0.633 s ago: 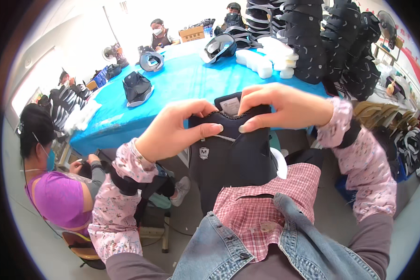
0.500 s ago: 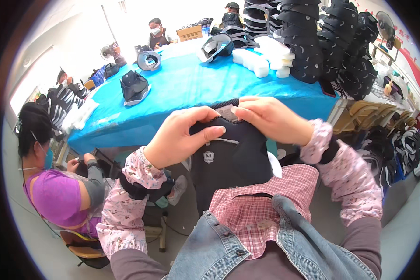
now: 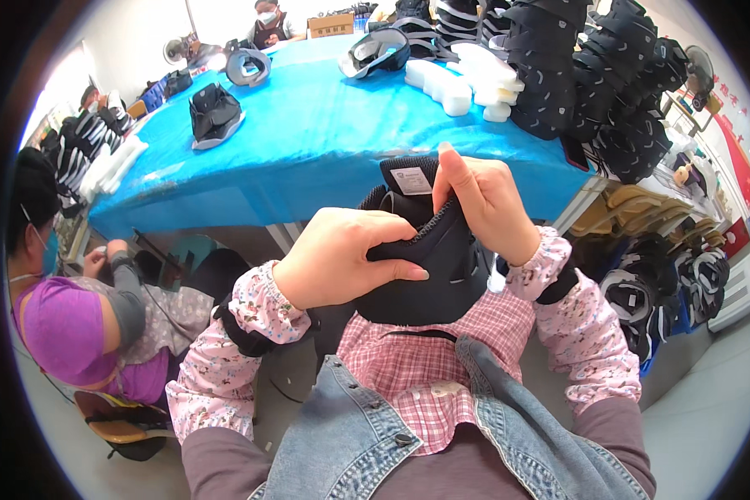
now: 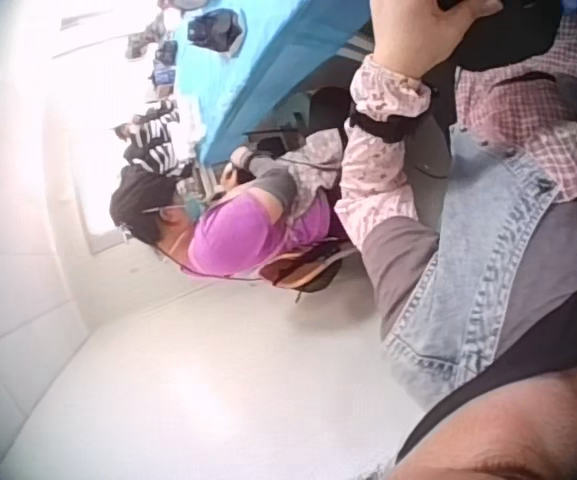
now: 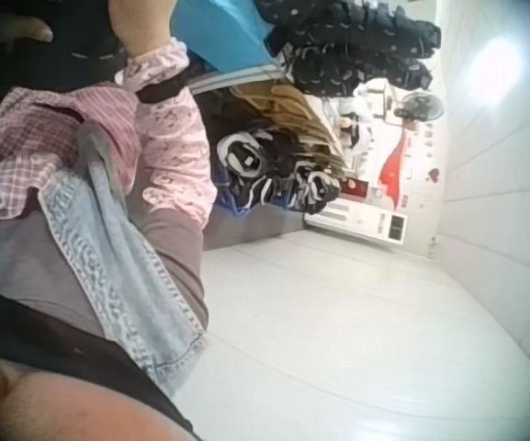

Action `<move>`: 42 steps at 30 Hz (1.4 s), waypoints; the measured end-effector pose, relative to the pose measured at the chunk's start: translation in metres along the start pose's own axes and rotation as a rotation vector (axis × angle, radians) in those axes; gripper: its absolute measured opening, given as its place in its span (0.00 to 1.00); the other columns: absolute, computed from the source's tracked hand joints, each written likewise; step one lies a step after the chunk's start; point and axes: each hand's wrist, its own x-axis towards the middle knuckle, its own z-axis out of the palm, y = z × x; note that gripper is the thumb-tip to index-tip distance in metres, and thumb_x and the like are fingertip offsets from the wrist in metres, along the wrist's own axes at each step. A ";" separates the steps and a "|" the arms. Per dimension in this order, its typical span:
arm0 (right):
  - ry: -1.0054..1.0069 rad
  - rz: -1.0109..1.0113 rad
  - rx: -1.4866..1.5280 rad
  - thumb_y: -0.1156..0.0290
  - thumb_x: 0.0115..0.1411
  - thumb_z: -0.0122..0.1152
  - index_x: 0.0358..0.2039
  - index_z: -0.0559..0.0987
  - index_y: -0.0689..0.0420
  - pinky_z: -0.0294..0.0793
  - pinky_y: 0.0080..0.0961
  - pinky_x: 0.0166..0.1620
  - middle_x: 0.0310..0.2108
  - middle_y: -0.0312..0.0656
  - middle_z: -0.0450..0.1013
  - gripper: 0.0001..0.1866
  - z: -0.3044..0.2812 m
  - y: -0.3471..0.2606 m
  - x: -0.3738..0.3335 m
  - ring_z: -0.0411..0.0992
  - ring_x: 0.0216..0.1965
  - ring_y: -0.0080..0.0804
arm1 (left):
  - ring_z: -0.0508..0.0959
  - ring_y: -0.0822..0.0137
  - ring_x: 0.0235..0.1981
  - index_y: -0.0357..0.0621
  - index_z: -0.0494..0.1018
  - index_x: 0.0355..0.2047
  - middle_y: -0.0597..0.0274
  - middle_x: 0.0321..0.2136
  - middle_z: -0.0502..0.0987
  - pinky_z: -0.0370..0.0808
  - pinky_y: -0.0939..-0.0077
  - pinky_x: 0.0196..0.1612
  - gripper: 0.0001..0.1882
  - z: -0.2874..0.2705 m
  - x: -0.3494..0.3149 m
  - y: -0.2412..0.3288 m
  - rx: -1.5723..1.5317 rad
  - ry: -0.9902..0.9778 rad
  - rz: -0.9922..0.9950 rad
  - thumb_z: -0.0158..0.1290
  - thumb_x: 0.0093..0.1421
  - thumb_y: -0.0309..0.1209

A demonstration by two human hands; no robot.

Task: Assemble and inspect the inner liner and padding for footwear.

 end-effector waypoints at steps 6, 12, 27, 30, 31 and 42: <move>0.081 0.112 -0.002 0.56 0.67 0.39 0.12 0.71 0.59 0.63 0.31 0.22 0.13 0.44 0.66 0.29 0.023 0.017 -0.018 0.66 0.16 0.41 | 0.78 0.60 0.31 0.38 0.73 0.37 0.57 0.29 0.76 0.74 0.72 0.35 0.21 0.028 -0.007 0.006 -0.111 0.151 -0.087 0.65 0.44 0.33; 0.091 0.039 -0.192 0.62 0.65 0.43 0.13 0.72 0.59 0.61 0.33 0.19 0.11 0.43 0.65 0.25 0.033 0.012 -0.017 0.67 0.15 0.40 | 0.78 0.66 0.30 0.35 0.73 0.34 0.57 0.28 0.76 0.74 0.76 0.37 0.17 0.061 -0.013 0.014 -0.165 0.363 -0.356 0.64 0.46 0.28; 0.056 -0.168 -0.083 0.67 0.62 0.50 0.13 0.70 0.59 0.62 0.32 0.18 0.12 0.41 0.64 0.20 0.040 0.001 -0.013 0.64 0.13 0.42 | 0.76 0.57 0.21 0.37 0.73 0.28 0.53 0.22 0.75 0.70 0.70 0.25 0.12 0.065 -0.026 0.011 -0.153 0.293 -0.359 0.58 0.52 0.35; 0.015 -0.263 -0.028 0.69 0.59 0.55 0.17 0.70 0.59 0.63 0.31 0.18 0.15 0.40 0.65 0.14 0.039 0.001 -0.013 0.64 0.13 0.40 | 0.77 0.56 0.23 0.38 0.73 0.28 0.52 0.23 0.75 0.72 0.70 0.27 0.12 0.059 -0.026 0.007 -0.160 0.401 -0.333 0.58 0.52 0.35; 0.028 -0.281 -0.143 0.69 0.58 0.56 0.16 0.70 0.58 0.62 0.30 0.17 0.15 0.39 0.64 0.14 0.034 0.001 -0.011 0.64 0.13 0.39 | 0.77 0.58 0.24 0.38 0.73 0.29 0.53 0.24 0.76 0.72 0.71 0.28 0.13 0.055 -0.024 0.008 -0.250 0.353 -0.344 0.59 0.51 0.35; 0.047 -0.505 -0.479 0.69 0.55 0.59 0.14 0.68 0.56 0.61 0.27 0.16 0.13 0.37 0.61 0.15 0.027 -0.005 -0.005 0.64 0.13 0.33 | 0.76 0.62 0.24 0.40 0.74 0.30 0.58 0.23 0.75 0.73 0.74 0.32 0.14 0.043 -0.029 -0.007 -0.347 -0.021 -0.457 0.63 0.48 0.35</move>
